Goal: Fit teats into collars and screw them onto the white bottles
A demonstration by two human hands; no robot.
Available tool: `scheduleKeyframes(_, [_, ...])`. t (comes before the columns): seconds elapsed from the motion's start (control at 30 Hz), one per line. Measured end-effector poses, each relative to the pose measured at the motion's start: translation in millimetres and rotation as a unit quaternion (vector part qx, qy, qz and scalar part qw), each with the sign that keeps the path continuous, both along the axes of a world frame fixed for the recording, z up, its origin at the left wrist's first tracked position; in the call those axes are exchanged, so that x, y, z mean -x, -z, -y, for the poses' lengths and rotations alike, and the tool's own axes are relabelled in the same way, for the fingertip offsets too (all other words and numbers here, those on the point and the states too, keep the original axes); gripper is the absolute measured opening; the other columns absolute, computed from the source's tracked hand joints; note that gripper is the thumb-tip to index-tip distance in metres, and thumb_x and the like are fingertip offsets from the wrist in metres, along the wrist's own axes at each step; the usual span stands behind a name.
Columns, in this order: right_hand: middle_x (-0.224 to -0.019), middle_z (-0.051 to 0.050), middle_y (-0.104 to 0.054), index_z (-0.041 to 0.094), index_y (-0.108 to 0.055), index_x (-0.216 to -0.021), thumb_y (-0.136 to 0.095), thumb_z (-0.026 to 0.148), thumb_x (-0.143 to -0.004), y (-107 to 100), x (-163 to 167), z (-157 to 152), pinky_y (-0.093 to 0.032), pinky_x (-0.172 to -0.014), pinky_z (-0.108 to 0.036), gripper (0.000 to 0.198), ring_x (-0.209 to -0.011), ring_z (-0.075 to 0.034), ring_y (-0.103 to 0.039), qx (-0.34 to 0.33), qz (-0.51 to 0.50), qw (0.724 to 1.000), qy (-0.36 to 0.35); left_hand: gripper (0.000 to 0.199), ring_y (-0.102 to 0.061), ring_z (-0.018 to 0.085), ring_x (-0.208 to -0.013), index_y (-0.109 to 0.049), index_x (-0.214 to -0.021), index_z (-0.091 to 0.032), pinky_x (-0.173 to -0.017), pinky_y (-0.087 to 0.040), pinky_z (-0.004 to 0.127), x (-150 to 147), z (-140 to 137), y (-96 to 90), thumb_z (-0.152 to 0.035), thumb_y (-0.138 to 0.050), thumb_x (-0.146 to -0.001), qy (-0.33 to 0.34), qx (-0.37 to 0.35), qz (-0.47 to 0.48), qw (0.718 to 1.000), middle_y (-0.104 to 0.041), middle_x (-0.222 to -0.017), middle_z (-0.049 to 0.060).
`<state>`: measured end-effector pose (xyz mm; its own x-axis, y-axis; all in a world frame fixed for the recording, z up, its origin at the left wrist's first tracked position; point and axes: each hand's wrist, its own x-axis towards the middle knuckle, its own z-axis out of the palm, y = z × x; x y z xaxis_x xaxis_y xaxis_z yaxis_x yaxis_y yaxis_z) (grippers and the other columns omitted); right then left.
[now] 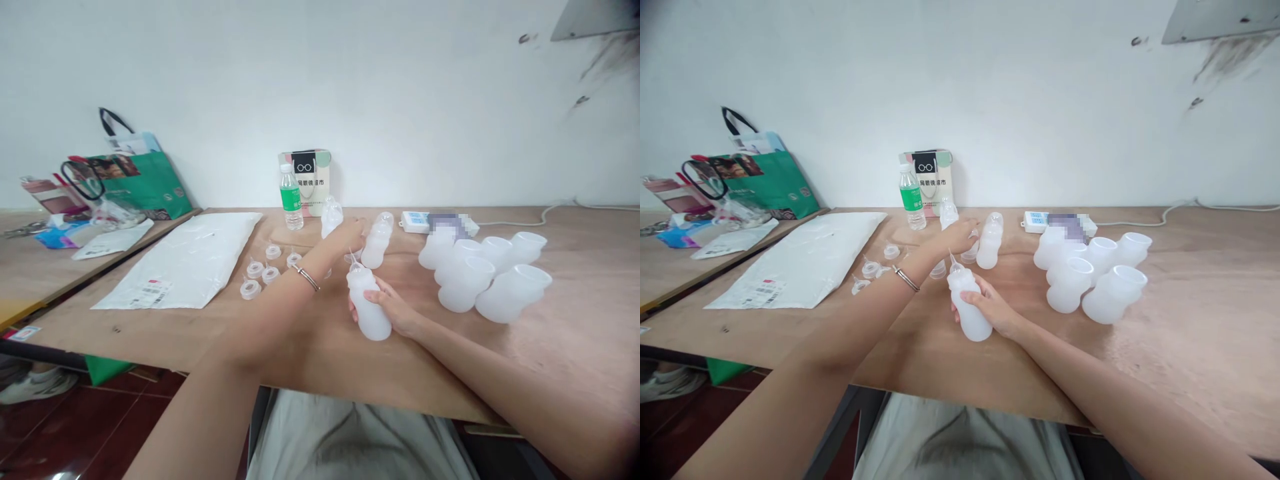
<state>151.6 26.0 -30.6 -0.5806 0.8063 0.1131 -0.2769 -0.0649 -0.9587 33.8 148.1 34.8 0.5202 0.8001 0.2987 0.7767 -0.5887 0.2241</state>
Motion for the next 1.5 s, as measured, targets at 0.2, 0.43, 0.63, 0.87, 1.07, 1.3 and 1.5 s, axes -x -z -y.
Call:
scheduleKeyframes(0.2, [-0.06, 0.001, -0.06, 0.022, -0.043, -0.101, -0.054, 0.052, -0.077, 0.0, -1.0, -2.9, -0.044, -0.045, -0.026, 0.04, -0.048, -0.014, -0.056, -0.001, -0.019, 1.0, 0.006, 0.026, -0.057, 0.024, -0.103, -0.057, -0.104, -0.008, -0.09, -0.043, 0.036, 6.7, 5.4, -2.0, -0.014, -0.049, -0.08, -0.02, -0.016, 0.0, 1.0, -0.061, -0.108, 0.015])
scheduleKeyframes(0.43, [-0.061, 0.002, -0.059, 0.023, -0.045, -0.097, -0.053, 0.047, -0.082, 1.4, -2.8, -3.5, -0.043, -0.045, -0.026, 0.029, -0.049, -0.014, -0.057, -0.026, 0.014, 0.999, 0.019, 0.026, -0.056, 0.021, -0.1, -0.054, -0.108, -0.012, -0.088, -0.043, 0.036, 41.2, 44.7, -46.5, -0.02, -0.05, -0.083, -0.049, -0.103, 0.107, 0.988, -0.059, -0.111, 0.012])
scheduleKeyframes(0.63, [-0.064, 0.004, -0.057, 0.024, -0.044, -0.096, -0.059, 0.043, -0.079, -0.3, 0.0, -4.0, -0.043, -0.045, -0.024, 0.029, -0.049, -0.013, -0.057, -0.033, 0.033, 0.998, 0.044, 0.026, -0.057, 0.014, -0.091, -0.057, -0.106, -0.019, -0.078, -0.046, 0.027, 81.3, 85.1, -41.4, -0.034, -0.047, -0.087, 0.023, -0.079, 0.304, 0.949, -0.062, -0.103, 0.005])
scheduleKeyframes(0.87, [-0.066, 0.005, -0.056, 0.024, -0.044, -0.102, -0.062, 0.042, -0.076, -2.3, 2.6, -1.9, -0.044, -0.044, -0.025, 0.037, -0.048, -0.012, -0.056, -0.044, 0.073, 0.995, 0.052, 0.028, -0.056, 0.012, -0.086, -0.056, -0.106, -0.019, -0.076, -0.046, 0.026, 75.0, 94.6, 6.0, -0.036, -0.04, -0.091, 0.073, -0.126, 0.424, 0.894, -0.061, -0.097, 0.005])
scheduleKeyframes(1.07, [-0.065, 0.005, -0.054, 0.022, -0.045, -0.096, -0.067, 0.041, -0.072, -3.4, 3.2, -0.4, -0.045, -0.044, -0.024, 0.038, -0.048, -0.011, -0.055, -0.068, 0.089, 0.992, 0.057, 0.026, -0.053, 0.012, -0.082, -0.054, -0.111, -0.019, -0.071, -0.044, 0.025, 68.9, 99.3, 21.0, -0.029, -0.045, -0.089, 0.139, -0.144, 0.323, 0.925, -0.06, -0.096, 0.005])
scheduleKeyframes(1.3, [-0.071, 0.004, -0.053, 0.024, -0.042, -0.108, -0.07, 0.037, -0.069, -5.6, 4.7, 1.6, -0.046, -0.047, -0.026, 0.051, -0.053, -0.012, -0.055, -0.064, 0.108, 0.989, 0.073, 0.026, -0.049, 0.012, -0.077, -0.051, -0.113, -0.018, -0.071, -0.042, 0.027, 65.6, 107.1, 28.5, -0.027, -0.045, -0.089, 0.141, -0.15, 0.276, 0.939, -0.057, -0.091, 0.004])
scheduleKeyframes(1.5, [-0.077, 0.003, -0.052, 0.024, -0.039, -0.109, -0.072, 0.036, -0.065, -9.3, 7.0, 4.8, -0.047, -0.049, -0.027, 0.056, -0.054, -0.012, -0.056, -0.044, 0.125, 0.986, 0.099, 0.03, -0.051, 0.014, -0.083, -0.048, -0.118, -0.018, -0.074, -0.043, 0.028, 62.8, 110.3, 30.2, -0.025, -0.045, -0.089, 0.137, -0.162, 0.256, 0.943, -0.057, -0.097, 0.007])
